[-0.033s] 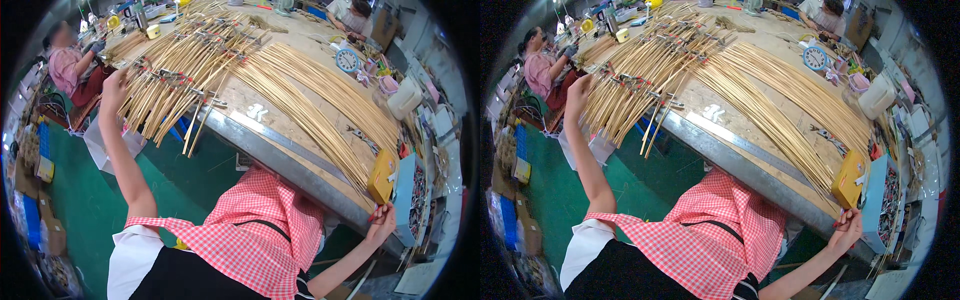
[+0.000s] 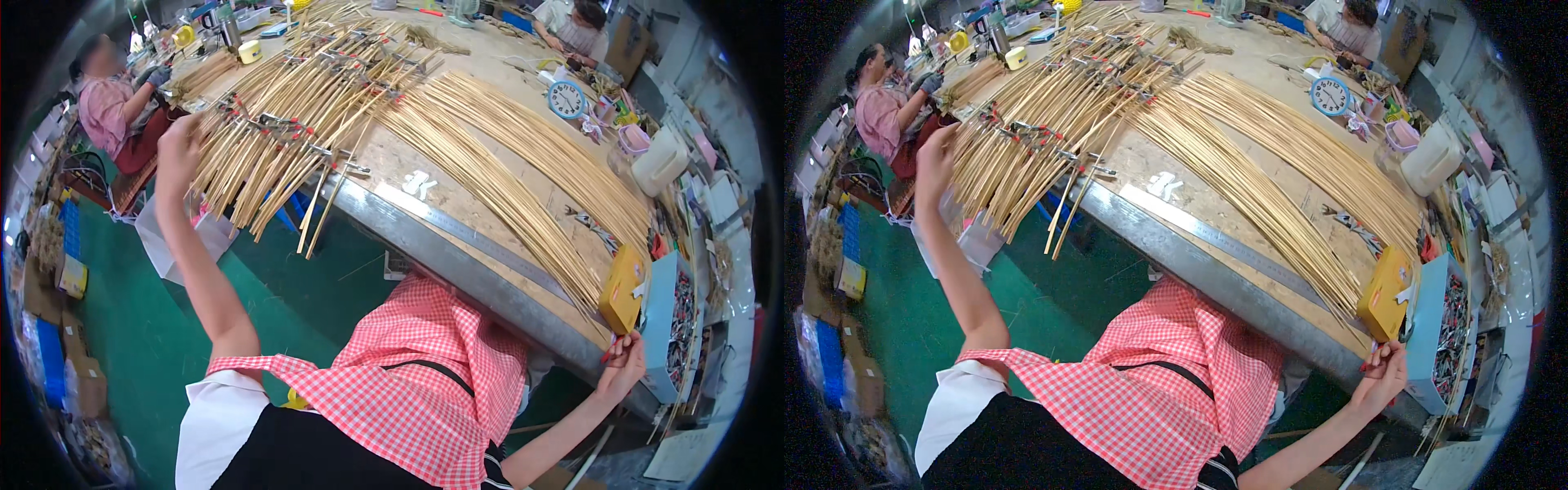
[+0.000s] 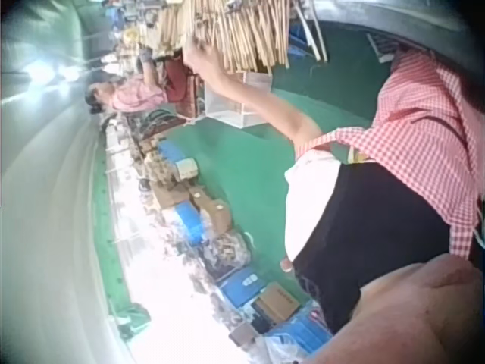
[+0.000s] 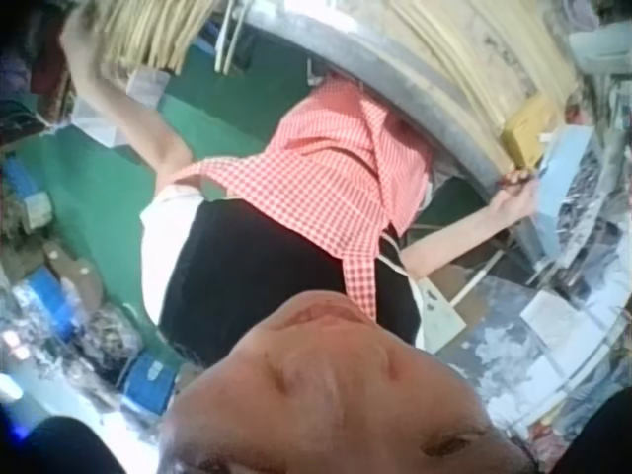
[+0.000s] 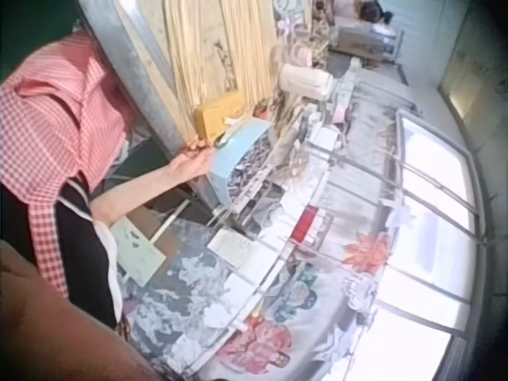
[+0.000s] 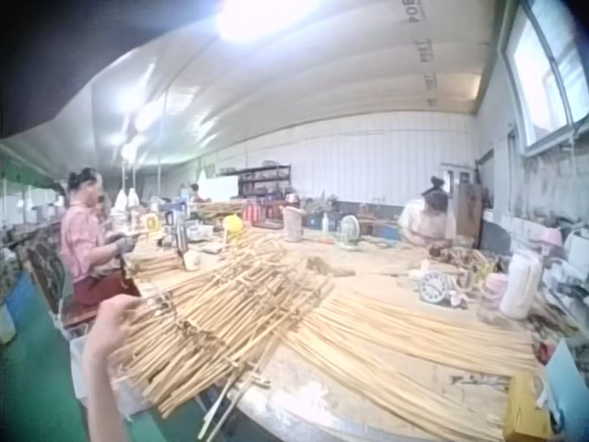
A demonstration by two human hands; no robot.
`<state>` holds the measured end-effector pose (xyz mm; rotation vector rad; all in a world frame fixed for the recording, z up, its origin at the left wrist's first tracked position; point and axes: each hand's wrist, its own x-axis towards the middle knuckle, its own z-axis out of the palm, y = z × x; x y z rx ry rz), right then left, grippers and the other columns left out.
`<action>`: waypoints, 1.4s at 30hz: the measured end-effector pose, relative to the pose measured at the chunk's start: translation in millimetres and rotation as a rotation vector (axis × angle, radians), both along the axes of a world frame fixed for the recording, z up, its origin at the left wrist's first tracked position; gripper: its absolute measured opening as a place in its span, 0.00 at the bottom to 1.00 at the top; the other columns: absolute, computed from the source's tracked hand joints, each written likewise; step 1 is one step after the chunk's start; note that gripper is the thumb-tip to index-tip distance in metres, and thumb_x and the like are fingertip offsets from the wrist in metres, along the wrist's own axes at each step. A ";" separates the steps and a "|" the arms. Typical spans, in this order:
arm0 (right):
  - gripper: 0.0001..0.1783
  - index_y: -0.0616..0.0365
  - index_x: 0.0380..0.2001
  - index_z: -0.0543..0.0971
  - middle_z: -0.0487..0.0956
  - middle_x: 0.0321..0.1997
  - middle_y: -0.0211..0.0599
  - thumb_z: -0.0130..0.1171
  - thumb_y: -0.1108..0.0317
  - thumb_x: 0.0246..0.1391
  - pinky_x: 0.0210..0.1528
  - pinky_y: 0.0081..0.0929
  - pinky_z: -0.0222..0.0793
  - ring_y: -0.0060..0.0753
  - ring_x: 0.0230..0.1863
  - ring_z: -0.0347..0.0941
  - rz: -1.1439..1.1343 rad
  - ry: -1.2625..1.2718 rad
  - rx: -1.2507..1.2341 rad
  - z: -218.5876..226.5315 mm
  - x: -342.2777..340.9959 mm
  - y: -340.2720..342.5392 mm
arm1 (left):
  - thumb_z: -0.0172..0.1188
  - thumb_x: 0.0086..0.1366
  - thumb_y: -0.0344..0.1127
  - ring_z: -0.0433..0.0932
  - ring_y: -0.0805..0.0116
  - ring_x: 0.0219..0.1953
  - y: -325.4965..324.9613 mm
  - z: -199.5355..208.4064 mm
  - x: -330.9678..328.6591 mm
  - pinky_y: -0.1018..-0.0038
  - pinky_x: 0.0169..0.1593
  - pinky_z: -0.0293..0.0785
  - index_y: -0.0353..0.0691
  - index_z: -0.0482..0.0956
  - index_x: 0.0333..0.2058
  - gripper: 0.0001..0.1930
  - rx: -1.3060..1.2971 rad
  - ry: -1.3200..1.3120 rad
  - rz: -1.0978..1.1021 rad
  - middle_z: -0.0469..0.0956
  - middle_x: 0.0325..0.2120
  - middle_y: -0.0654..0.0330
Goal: The person sits at a workbench and repeatedly picks up long bamboo sticks. They align two sticks end-to-end and secure the joint with a small white band. The person then places the assembled stick onto a pile on the table. This process is repeated continuously throughout the video.
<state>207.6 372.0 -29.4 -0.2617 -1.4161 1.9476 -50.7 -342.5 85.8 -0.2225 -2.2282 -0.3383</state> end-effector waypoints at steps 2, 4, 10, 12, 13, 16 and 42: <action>0.14 0.64 0.43 0.73 0.69 0.29 0.29 0.47 0.63 0.66 0.28 0.17 0.62 0.20 0.27 0.63 -0.040 -0.033 0.047 -0.7 2.0 -2.5 | 0.52 0.65 0.25 0.79 0.60 0.41 33.0 20.0 45.7 0.71 0.46 0.72 0.31 0.77 0.44 0.11 0.146 0.017 -0.006 0.79 0.40 0.51; 0.13 0.63 0.41 0.74 0.70 0.28 0.28 0.48 0.63 0.65 0.27 0.16 0.63 0.19 0.26 0.64 -0.071 -0.068 0.057 1.9 -6.4 -7.3 | 0.53 0.64 0.24 0.78 0.60 0.42 60.2 35.4 102.2 0.72 0.47 0.71 0.32 0.77 0.44 0.11 0.108 0.131 0.101 0.79 0.40 0.53; 0.13 0.65 0.38 0.77 0.72 0.26 0.27 0.49 0.65 0.65 0.24 0.13 0.62 0.15 0.23 0.64 -0.267 -0.200 0.204 1.5 -20.1 -37.0 | 0.54 0.56 0.16 0.79 0.58 0.42 157.0 10.4 151.5 0.71 0.47 0.72 0.37 0.79 0.42 0.16 0.244 -0.071 -0.210 0.80 0.40 0.53; 0.13 0.65 0.38 0.78 0.73 0.26 0.27 0.49 0.65 0.65 0.24 0.13 0.62 0.15 0.22 0.64 -0.274 -0.251 0.275 3.1 -23.4 -44.1 | 0.55 0.57 0.20 0.78 0.53 0.46 183.5 -18.1 129.3 0.68 0.49 0.72 0.37 0.77 0.45 0.16 0.269 -0.256 -0.381 0.78 0.43 0.52; 0.13 0.66 0.37 0.78 0.73 0.24 0.27 0.49 0.66 0.65 0.24 0.13 0.63 0.14 0.21 0.64 -0.294 -0.223 0.300 1.0 -26.8 -46.8 | 0.56 0.58 0.22 0.75 0.51 0.49 195.6 -34.1 114.7 0.66 0.51 0.70 0.37 0.75 0.48 0.17 0.239 -0.317 -0.458 0.76 0.46 0.51; 0.14 0.65 0.38 0.79 0.73 0.25 0.27 0.50 0.65 0.64 0.25 0.12 0.63 0.13 0.22 0.64 -0.287 -0.267 0.365 -2.1 -28.7 -48.4 | 0.59 0.59 0.26 0.68 0.48 0.57 225.2 -93.9 77.7 0.65 0.59 0.64 0.34 0.69 0.53 0.22 0.240 -0.433 -0.561 0.69 0.54 0.47; 0.12 0.65 0.32 0.79 0.72 0.23 0.27 0.50 0.69 0.63 0.24 0.14 0.62 0.14 0.23 0.65 -0.338 -0.348 0.671 -24.2 -49.8 -72.4 | 0.55 0.63 0.29 0.69 0.50 0.56 251.3 -124.2 38.6 0.64 0.58 0.64 0.34 0.72 0.50 0.16 0.265 -0.345 -0.524 0.72 0.50 0.49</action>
